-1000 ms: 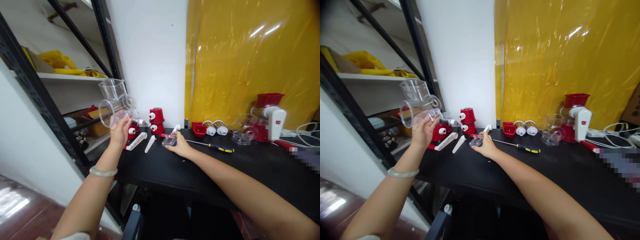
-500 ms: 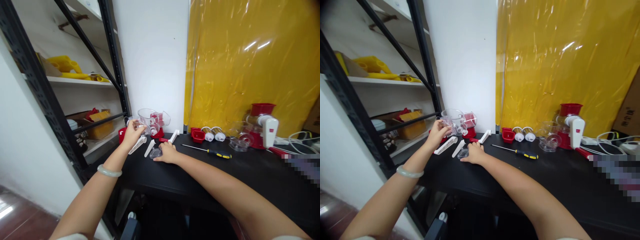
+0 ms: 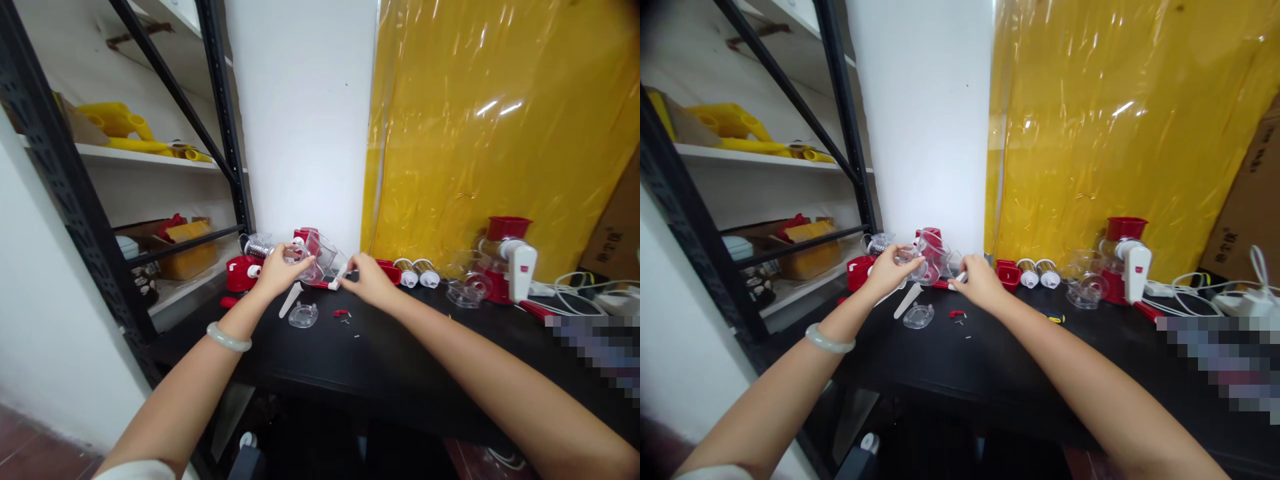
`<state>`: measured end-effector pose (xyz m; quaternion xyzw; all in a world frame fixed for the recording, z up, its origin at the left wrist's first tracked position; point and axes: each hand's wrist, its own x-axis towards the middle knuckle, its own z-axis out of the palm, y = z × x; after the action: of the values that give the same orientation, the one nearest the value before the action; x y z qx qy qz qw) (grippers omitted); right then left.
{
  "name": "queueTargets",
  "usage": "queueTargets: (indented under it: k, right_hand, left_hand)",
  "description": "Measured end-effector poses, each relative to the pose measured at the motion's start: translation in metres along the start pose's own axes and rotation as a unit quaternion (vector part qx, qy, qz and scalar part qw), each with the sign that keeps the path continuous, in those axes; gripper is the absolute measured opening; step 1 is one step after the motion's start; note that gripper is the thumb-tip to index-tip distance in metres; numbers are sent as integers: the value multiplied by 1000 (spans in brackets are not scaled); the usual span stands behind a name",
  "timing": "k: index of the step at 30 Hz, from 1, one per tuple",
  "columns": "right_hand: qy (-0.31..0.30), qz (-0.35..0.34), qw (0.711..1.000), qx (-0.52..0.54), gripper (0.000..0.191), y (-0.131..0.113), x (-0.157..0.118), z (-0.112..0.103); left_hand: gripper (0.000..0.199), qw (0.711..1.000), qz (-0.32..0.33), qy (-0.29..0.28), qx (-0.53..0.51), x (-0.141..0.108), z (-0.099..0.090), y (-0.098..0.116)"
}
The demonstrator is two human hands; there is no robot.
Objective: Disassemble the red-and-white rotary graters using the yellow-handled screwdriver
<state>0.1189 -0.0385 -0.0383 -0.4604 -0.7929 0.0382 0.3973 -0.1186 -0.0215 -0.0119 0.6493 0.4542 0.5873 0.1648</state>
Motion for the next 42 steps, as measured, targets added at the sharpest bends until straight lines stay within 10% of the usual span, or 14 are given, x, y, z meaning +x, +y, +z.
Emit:
queueTargets:
  k: [6,11,26,35,42]
  right_hand:
    - [56,-64,993,76,101,7,17,-38]
    - [46,9,957,287,122,15,23,-42]
    - [146,187,851,468,85,65,32,-16]
    - [211,149,803,537,67,67,35,-51]
    - [272,100,770,569,64,62,41,-112]
  left_hand:
    - [57,993,53,-104,-7,12,25,31]
    - [60,988,103,-116,-29,27,51,33]
    - [31,891,-21,-291,347,8,149,-40]
    - [34,904,44,-215,367,11,92,1]
    - [49,849,239,-404,242,-56,49,59]
